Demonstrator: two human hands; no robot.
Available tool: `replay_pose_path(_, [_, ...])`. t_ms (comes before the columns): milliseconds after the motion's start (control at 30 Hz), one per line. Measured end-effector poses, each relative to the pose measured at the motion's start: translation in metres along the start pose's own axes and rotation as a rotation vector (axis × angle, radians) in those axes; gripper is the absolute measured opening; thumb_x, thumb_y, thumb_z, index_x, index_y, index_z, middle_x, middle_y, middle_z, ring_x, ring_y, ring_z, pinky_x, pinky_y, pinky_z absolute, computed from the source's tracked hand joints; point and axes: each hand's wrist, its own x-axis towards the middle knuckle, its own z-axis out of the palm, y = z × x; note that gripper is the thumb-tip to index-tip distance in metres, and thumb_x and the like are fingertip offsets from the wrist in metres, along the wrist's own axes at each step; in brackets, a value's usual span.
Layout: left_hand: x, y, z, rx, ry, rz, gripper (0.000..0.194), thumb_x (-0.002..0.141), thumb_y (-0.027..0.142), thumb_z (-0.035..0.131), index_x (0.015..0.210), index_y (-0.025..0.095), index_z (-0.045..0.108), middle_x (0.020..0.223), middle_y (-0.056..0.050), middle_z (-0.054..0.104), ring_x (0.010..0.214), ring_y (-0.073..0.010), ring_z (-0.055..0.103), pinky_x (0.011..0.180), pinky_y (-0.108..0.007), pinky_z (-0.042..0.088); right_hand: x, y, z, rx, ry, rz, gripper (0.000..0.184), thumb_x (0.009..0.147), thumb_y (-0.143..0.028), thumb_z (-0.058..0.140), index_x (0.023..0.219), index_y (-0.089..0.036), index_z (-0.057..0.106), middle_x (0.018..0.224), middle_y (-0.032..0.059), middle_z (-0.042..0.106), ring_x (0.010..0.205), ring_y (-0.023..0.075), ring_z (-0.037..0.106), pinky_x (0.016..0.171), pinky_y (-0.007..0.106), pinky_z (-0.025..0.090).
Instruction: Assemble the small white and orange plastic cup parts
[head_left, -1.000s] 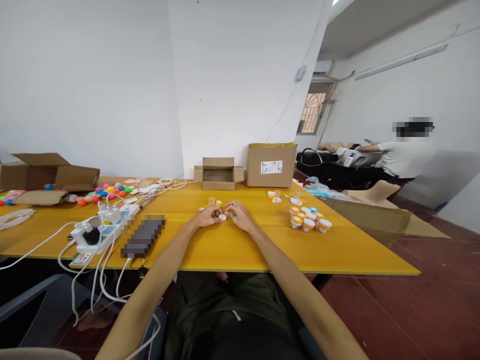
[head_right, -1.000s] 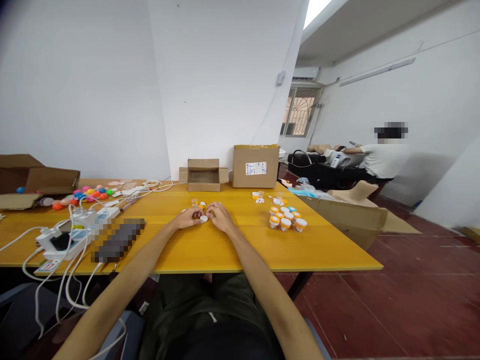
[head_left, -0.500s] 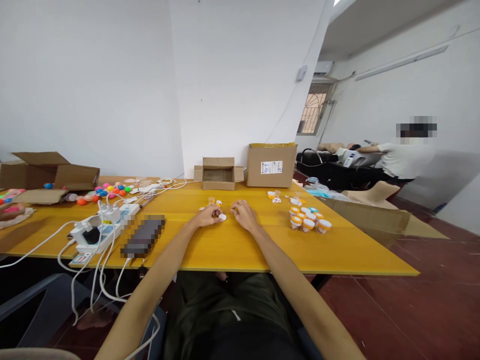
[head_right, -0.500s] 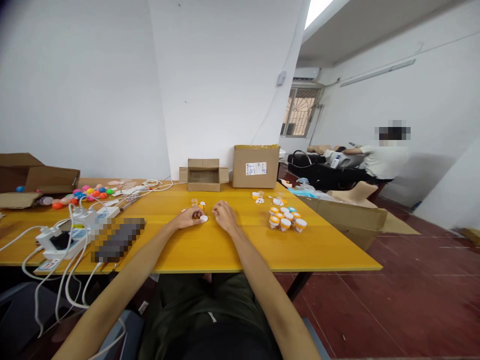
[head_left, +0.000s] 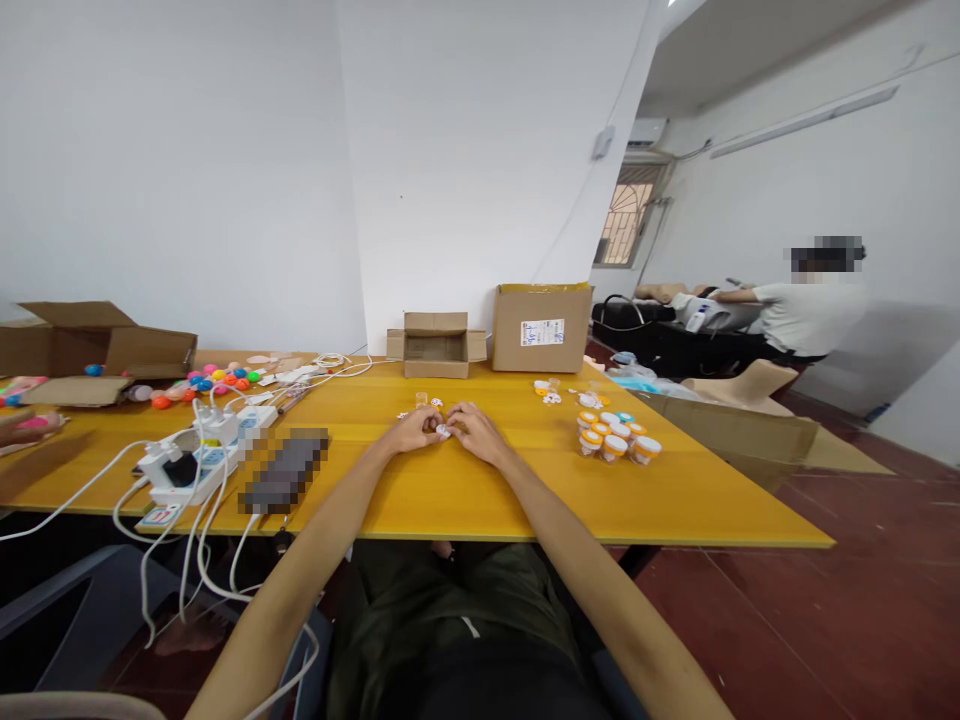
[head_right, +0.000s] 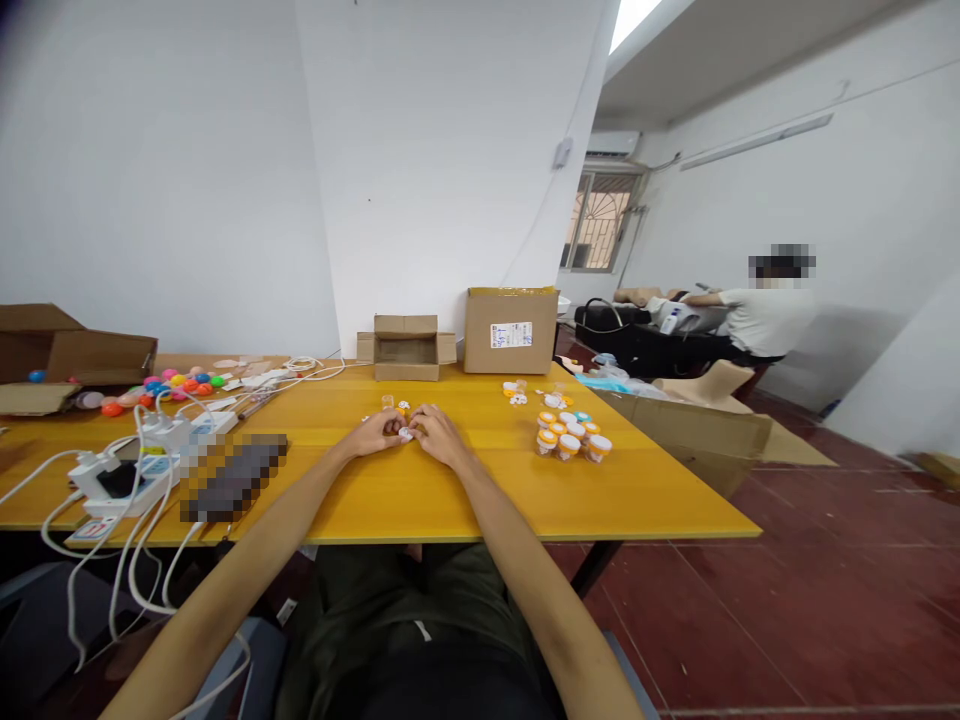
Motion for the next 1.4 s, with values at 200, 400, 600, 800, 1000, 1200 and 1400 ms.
replay_pose_path(200, [0.001,-0.003,0.001,0.011,0.018,0.003,0.02,0.075,0.036,0.069,0.083,0.02,0.059,0.072,0.003,0.051,0.066,-0.0133,0.047,0.065,-0.027,0.042,0.001,-0.004,-0.002,0.017,-0.002,0.014,0.018,0.083,-0.007,0.062,0.08,-0.023,0.068,0.102,0.0045,0.064,0.099,0.0196,0.059,0.088,0.035,0.047])
replay_pose_path(400, [0.002,-0.004,0.002,0.007,0.007,0.013,0.019,0.076,0.035,0.068,0.083,0.019,0.059,0.072,0.003,0.052,0.066,-0.013,0.047,0.064,-0.026,0.041,0.0,-0.004,-0.003,0.001,-0.011,0.004,0.018,0.083,-0.006,0.061,0.08,-0.022,0.067,0.103,0.005,0.064,0.099,0.0197,0.059,0.089,0.036,0.047])
replay_pose_path(600, [0.002,-0.005,0.001,0.018,0.0,0.006,0.021,0.076,0.038,0.068,0.083,0.019,0.061,0.074,0.002,0.055,0.069,-0.0143,0.049,0.068,-0.028,0.043,-0.001,0.001,-0.001,-0.017,-0.007,-0.037,0.015,0.086,-0.011,0.061,0.081,-0.023,0.067,0.102,0.0054,0.064,0.099,0.0201,0.058,0.088,0.036,0.047])
replay_pose_path(800, [0.003,-0.007,0.0,0.058,-0.012,0.025,0.021,0.078,0.04,0.066,0.081,0.02,0.06,0.077,0.001,0.057,0.073,-0.0154,0.051,0.073,-0.029,0.044,-0.001,0.004,0.001,-0.026,-0.003,-0.05,0.015,0.086,-0.011,0.061,0.082,-0.023,0.068,0.103,0.0056,0.064,0.099,0.0204,0.058,0.088,0.036,0.047])
replay_pose_path(1000, [0.002,-0.007,0.0,0.087,-0.016,0.034,0.021,0.08,0.04,0.065,0.079,0.02,0.06,0.078,0.001,0.057,0.076,-0.016,0.053,0.075,-0.029,0.045,0.0,0.004,0.003,-0.031,0.018,-0.028,0.016,0.086,-0.009,0.06,0.082,-0.023,0.067,0.101,0.0054,0.064,0.098,0.0205,0.059,0.088,0.036,0.047])
replay_pose_path(1200, [0.002,-0.003,-0.001,0.095,-0.001,0.027,0.021,0.08,0.041,0.066,0.081,0.02,0.062,0.081,0.0,0.059,0.079,-0.0172,0.054,0.077,-0.03,0.046,0.002,0.009,-0.001,-0.065,0.101,0.079,0.016,0.085,-0.01,0.058,0.08,-0.024,0.065,0.096,0.0055,0.063,0.094,0.0213,0.058,0.086,0.036,0.048])
replay_pose_path(1400, [0.001,-0.004,-0.001,0.118,-0.003,0.04,0.022,0.08,0.043,0.065,0.083,0.021,0.063,0.082,-0.001,0.059,0.079,-0.0176,0.055,0.077,-0.031,0.047,0.002,0.003,-0.002,-0.026,0.104,0.045,0.017,0.087,-0.01,0.056,0.08,-0.024,0.064,0.1,0.0054,0.063,0.097,0.0206,0.058,0.09,0.036,0.047])
